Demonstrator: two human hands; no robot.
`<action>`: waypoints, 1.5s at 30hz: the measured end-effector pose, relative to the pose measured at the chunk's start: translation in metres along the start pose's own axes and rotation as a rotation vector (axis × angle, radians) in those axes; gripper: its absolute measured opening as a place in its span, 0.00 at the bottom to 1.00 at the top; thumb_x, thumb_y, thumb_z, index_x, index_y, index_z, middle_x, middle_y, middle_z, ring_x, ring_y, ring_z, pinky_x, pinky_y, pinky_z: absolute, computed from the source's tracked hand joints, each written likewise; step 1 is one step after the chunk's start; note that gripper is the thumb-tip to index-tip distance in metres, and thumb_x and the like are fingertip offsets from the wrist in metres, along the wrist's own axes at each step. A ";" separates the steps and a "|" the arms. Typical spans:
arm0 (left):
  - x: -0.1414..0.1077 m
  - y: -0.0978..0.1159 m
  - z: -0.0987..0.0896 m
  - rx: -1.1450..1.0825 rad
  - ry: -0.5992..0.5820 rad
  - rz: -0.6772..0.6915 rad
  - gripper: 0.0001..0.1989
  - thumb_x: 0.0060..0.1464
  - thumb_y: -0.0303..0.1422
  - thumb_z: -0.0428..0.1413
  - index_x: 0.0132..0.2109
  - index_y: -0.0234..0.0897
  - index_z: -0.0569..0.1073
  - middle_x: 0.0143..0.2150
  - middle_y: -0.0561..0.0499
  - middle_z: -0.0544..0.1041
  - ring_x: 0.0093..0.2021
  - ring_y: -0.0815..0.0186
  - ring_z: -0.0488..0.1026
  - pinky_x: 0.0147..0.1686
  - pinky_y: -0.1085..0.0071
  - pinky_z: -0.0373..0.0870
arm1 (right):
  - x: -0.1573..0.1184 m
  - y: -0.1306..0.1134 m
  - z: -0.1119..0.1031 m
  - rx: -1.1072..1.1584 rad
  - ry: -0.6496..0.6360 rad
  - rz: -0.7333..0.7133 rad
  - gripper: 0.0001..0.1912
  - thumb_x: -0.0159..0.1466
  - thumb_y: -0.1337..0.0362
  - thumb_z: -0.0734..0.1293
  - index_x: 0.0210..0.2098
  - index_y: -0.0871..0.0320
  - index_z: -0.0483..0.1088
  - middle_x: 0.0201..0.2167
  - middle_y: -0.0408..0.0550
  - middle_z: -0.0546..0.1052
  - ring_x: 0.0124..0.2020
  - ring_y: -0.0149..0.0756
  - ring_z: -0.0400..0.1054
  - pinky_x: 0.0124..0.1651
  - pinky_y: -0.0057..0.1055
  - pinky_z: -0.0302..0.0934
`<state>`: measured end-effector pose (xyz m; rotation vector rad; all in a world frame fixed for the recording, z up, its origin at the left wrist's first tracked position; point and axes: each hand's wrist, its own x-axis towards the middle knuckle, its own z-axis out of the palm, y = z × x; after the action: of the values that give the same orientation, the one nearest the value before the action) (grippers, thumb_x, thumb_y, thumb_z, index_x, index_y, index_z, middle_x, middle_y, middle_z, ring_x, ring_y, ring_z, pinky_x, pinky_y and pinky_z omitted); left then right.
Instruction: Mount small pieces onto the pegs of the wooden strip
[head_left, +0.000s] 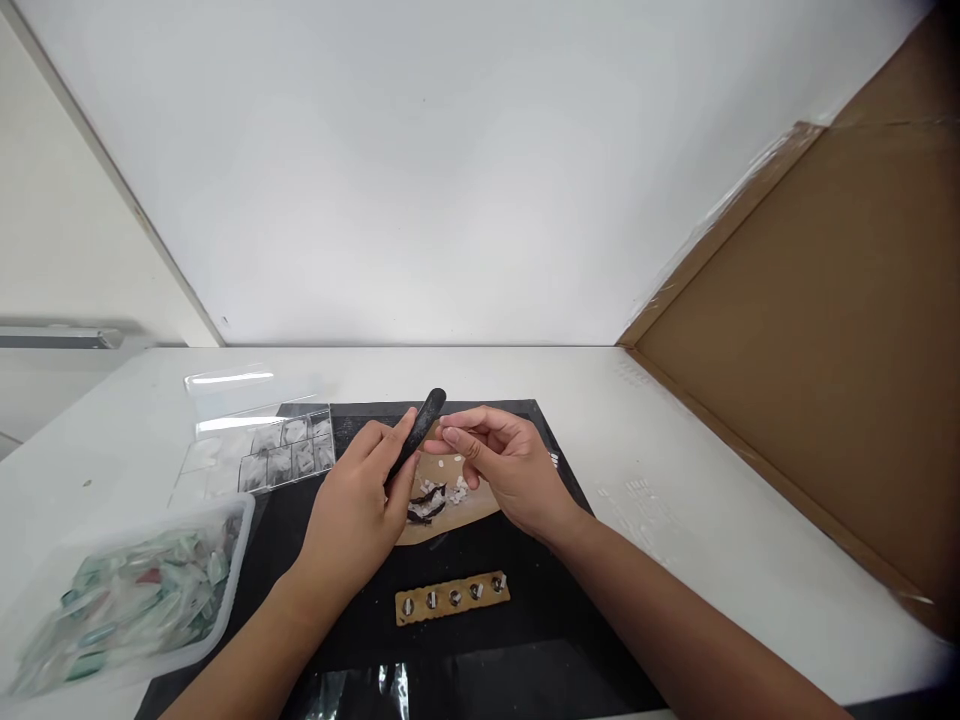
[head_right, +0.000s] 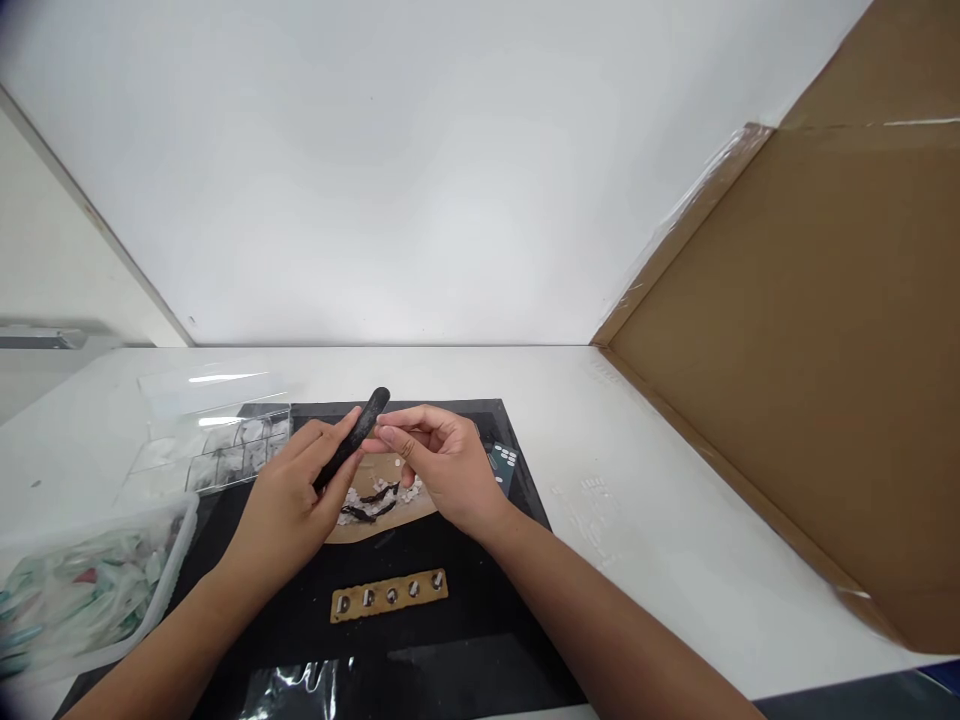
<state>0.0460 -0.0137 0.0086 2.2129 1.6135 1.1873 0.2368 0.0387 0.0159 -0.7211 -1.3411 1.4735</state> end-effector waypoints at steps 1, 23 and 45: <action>0.000 -0.001 0.000 0.002 0.017 0.012 0.24 0.72 0.35 0.51 0.72 0.43 0.66 0.45 0.48 0.76 0.42 0.62 0.76 0.43 0.66 0.74 | 0.000 0.000 0.000 -0.008 0.006 0.002 0.10 0.65 0.56 0.77 0.41 0.54 0.81 0.35 0.49 0.84 0.42 0.41 0.83 0.22 0.22 0.65; 0.006 -0.001 -0.007 -0.421 0.006 -0.335 0.20 0.69 0.42 0.56 0.65 0.50 0.71 0.46 0.53 0.75 0.29 0.68 0.80 0.28 0.70 0.73 | -0.012 -0.006 0.004 -0.565 0.095 -0.197 0.12 0.69 0.54 0.74 0.35 0.54 0.73 0.26 0.41 0.82 0.27 0.37 0.83 0.28 0.26 0.71; 0.007 0.005 -0.008 -0.386 -0.070 -0.229 0.13 0.67 0.44 0.59 0.50 0.46 0.83 0.46 0.47 0.81 0.38 0.62 0.79 0.32 0.69 0.76 | -0.007 0.002 -0.026 -1.085 -0.163 -0.629 0.09 0.73 0.63 0.67 0.46 0.45 0.80 0.44 0.45 0.86 0.46 0.43 0.81 0.45 0.38 0.74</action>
<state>0.0445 -0.0127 0.0202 1.7620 1.4206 1.2186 0.2617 0.0425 0.0071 -0.7123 -2.2399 0.2252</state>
